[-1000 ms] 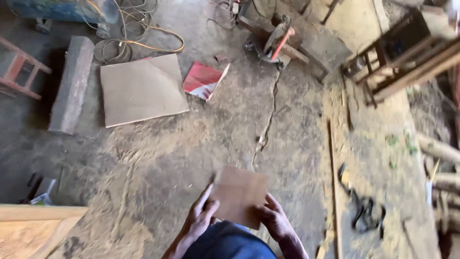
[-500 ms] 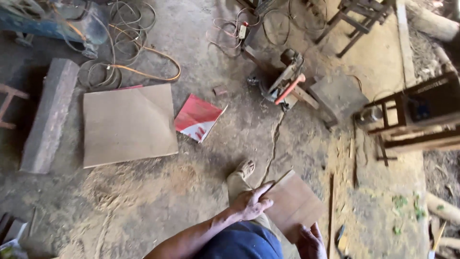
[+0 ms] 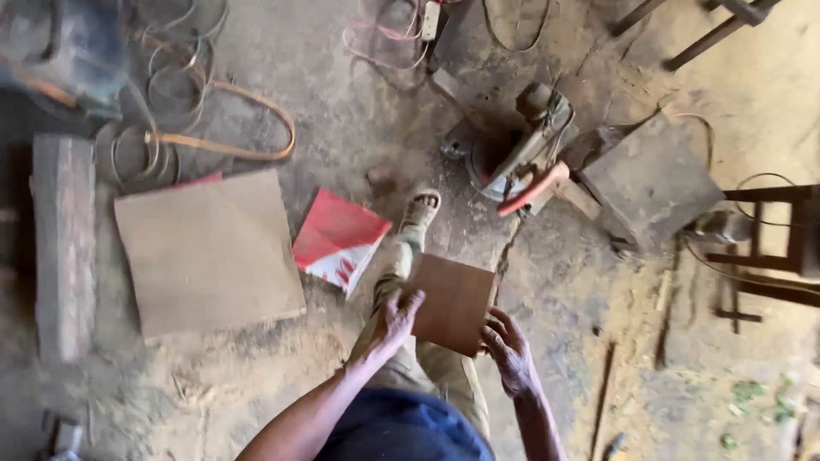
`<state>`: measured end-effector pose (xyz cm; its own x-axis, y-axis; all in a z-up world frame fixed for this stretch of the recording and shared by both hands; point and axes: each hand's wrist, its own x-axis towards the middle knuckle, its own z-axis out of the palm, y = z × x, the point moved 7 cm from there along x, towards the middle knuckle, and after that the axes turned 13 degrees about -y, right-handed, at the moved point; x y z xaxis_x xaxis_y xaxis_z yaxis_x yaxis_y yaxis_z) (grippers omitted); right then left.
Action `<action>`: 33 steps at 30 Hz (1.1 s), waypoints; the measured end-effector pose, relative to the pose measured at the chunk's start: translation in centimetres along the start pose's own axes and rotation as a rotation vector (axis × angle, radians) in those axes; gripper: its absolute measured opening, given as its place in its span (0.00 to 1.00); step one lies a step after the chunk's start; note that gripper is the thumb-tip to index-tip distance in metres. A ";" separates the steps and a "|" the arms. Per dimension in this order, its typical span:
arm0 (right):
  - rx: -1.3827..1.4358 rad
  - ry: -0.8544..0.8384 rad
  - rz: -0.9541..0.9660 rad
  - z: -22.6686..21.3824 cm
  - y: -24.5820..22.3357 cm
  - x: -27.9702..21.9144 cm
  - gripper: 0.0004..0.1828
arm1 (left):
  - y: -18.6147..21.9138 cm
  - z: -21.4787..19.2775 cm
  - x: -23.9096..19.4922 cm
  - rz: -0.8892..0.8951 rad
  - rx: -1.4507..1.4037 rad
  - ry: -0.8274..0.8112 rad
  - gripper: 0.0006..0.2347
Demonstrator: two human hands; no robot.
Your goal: Measuring a wooden board with a ruler and pen, then cutting it into smaller pieces using a miter saw.
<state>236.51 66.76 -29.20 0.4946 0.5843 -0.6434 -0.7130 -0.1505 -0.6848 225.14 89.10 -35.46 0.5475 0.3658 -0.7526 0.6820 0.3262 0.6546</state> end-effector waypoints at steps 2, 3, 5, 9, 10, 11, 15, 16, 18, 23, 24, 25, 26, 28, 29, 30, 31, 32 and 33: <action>0.077 0.115 0.033 -2.6 -0.6 5.5 0.35 | 1.4 -0.8 7.3 -0.095 0.120 -0.014 0.32; 0.136 0.223 0.068 -4.2 -0.7 8.5 0.34 | 2.0 -1.3 11.4 -0.182 0.221 -0.023 0.36; 0.180 0.334 0.100 -8.3 -0.4 15.0 0.31 | 5.1 -1.5 20.8 -0.109 0.398 -0.039 0.33; 0.219 0.595 0.168 -18.3 6.5 26.4 0.25 | 3.6 -1.3 38.3 -0.005 0.781 0.005 0.20; 0.228 0.605 0.173 -20.7 7.7 29.8 0.25 | 4.5 -0.5 42.0 -0.008 0.790 -0.005 0.20; 0.127 0.676 0.196 -23.4 9.0 32.6 0.28 | 4.7 0.3 45.5 -0.053 0.785 -0.052 0.25; -0.129 0.799 0.067 -32.3 11.6 44.4 0.50 | 7.3 4.3 55.6 0.009 0.752 -0.136 0.30; -0.120 0.808 0.069 -33.8 13.7 46.8 0.50 | 6.2 4.5 57.9 0.010 0.761 -0.145 0.30; -0.161 0.772 -0.219 -36.6 15.9 51.4 0.25 | 5.0 5.3 62.1 0.162 0.641 -0.144 0.28; -0.118 0.810 -0.298 -34.0 13.0 52.3 0.20 | -1.8 5.1 69.2 0.266 0.545 -0.120 0.25; -0.094 0.819 -0.337 -33.3 12.3 52.0 0.18 | -3.5 5.2 70.4 0.289 0.484 -0.117 0.24; -0.111 0.820 -0.355 -33.8 10.1 51.2 0.18 | -2.3 6.2 68.8 0.306 0.465 -0.118 0.24; -0.336 0.871 -0.119 -34.1 8.5 50.3 0.23 | -1.5 6.9 67.1 0.243 0.490 -0.154 0.24; -0.569 0.905 0.121 -33.4 2.3 48.7 0.30 | -1.5 8.3 66.0 0.178 0.505 -0.185 0.24; -0.553 0.919 0.203 -32.0 -1.7 47.4 0.30 | -2.6 9.8 66.8 0.136 0.492 -0.303 0.25; -0.527 0.937 0.285 -29.9 -5.6 45.5 0.32 | -3.2 11.5 67.6 0.097 0.482 -0.430 0.26; -0.533 0.940 0.286 -30.8 -6.6 45.6 0.32 | -3.8 12.7 68.2 0.097 0.476 -0.432 0.26; -0.401 0.769 0.025 -31.0 -8.5 46.7 0.28 | -3.9 14.2 68.8 0.126 0.545 -0.455 0.28; -0.267 0.585 -0.226 -31.1 -10.7 47.6 0.24 | -3.8 15.8 69.5 0.155 0.614 -0.476 0.30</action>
<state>283.15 71.37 -63.19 0.8580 0.1086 -0.5021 -0.4505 -0.3105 -0.8370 268.28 99.48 -91.41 0.7120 -0.0894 -0.6965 0.6509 -0.2881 0.7024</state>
